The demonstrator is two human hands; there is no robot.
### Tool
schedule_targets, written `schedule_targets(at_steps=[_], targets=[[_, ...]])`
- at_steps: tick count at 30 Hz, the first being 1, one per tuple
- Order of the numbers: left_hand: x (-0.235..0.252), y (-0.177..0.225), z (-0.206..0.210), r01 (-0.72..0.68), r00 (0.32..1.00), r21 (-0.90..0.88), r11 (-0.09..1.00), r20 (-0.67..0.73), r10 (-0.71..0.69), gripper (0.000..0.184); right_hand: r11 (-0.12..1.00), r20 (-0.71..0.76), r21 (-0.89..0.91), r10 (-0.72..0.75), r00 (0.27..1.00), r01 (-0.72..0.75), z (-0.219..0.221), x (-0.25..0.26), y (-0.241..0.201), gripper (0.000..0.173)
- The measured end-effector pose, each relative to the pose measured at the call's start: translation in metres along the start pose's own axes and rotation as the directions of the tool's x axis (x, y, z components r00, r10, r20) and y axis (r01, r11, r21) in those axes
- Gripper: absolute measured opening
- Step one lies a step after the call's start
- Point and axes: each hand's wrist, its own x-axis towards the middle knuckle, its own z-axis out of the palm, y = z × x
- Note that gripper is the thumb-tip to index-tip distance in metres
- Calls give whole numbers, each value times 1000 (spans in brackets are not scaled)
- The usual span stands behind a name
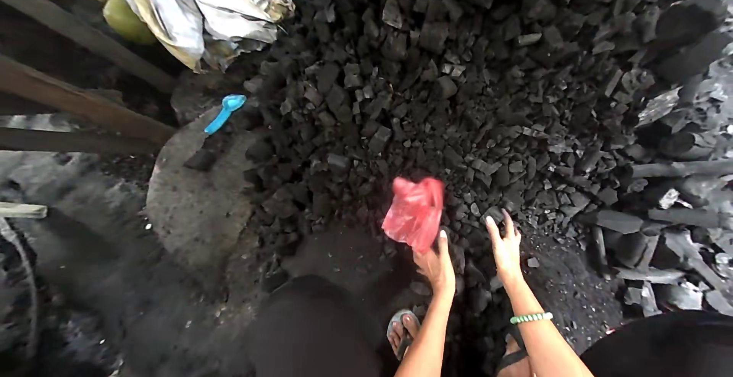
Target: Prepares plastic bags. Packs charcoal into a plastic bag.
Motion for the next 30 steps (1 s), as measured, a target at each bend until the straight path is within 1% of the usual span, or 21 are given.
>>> schedule_targets(at_steps=[2, 3, 5, 7, 9, 10, 12, 13, 15, 16, 18, 20, 21, 22, 23, 24, 25, 26, 27, 28, 30], targets=[[3, 12, 0, 61, 998, -17, 998, 23, -61, 76, 995, -24, 70, 71, 997, -69, 6, 13, -10, 71], [6, 14, 0, 114, 993, -22, 993, 38, -114, 83, 990, -34, 69, 122, 992, -120, 9, 17, -12, 71], [15, 13, 0, 213, 976, -20, 977, 44, -212, 96, 982, -51, -27, 184, 982, -186, 13, 22, -13, 73], [21, 13, 2, 246, 969, 1, 969, 33, -246, 96, 973, -51, -164, 153, 987, -160, 13, 15, -15, 72], [13, 15, 3, 207, 977, 74, 975, 35, -210, 89, 965, -13, -250, 77, 997, -78, 11, -3, -12, 70], [6, 16, 4, 178, 982, 108, 978, 46, -184, 83, 968, 5, -249, 32, 999, -30, 10, -11, -8, 67], [-11, 17, 6, 102, 990, 103, 989, 91, -112, 71, 986, -6, -158, -57, 998, 55, 10, -23, 3, 58], [-18, 17, 9, 72, 991, 81, 994, 104, -81, 68, 994, -29, -72, -85, 996, 82, 10, -27, 10, 54], [-29, 19, 13, 7, 993, 36, 999, 116, -11, 63, 985, -62, 112, -122, 991, 129, 10, -31, 21, 53], [-34, 22, 15, -22, 991, 25, 999, 131, 19, 60, 967, -53, 210, -136, 989, 144, 9, -31, 24, 54], [-43, 30, 16, -73, 982, 14, 997, 177, 69, 56, 913, -1, 383, -149, 989, 138, 4, -28, 30, 55], [-49, 41, 13, -133, 958, -23, 991, 252, 134, 54, 857, 93, 515, -88, 992, 27, -5, -24, 29, 56], [-51, 48, 7, -132, 937, -45, 990, 320, 139, 54, 819, 130, 572, -38, 991, -43, -10, -23, 26, 54], [-51, 59, -2, -78, 903, -65, 995, 418, 98, 55, 771, 145, 629, 10, 989, -99, -13, -22, 21, 49], [-49, 70, -12, 13, 852, -84, 996, 522, 33, 56, 708, 142, 694, 49, 989, -135, -14, -21, 17, 46], [-46, 80, -21, 100, 795, -109, 989, 606, -14, 55, 626, 154, 762, 77, 985, -168, -15, -19, 16, 48], [-42, 88, -32, 159, 733, -119, 980, 679, -37, 54, 536, 180, 818, 107, 978, -209, -15, -19, 16, 52], [-37, 95, -43, 188, 676, -104, 977, 735, -52, 56, 451, 205, 857, 141, 969, -247, -14, -19, 18, 57], [-30, 99, -51, 186, 652, -77, 980, 755, -64, 57, 389, 227, 879, 166, 960, -275, -13, -18, 22, 59], [-22, 100, -57, 176, 651, -50, 983, 755, -78, 58, 346, 243, 891, 183, 953, -294, -11, -17, 26, 62], [-5, 100, -66, 139, 675, -17, 990, 734, -82, 59, 294, 285, 894, 212, 935, -339, -10, -18, 29, 67]])
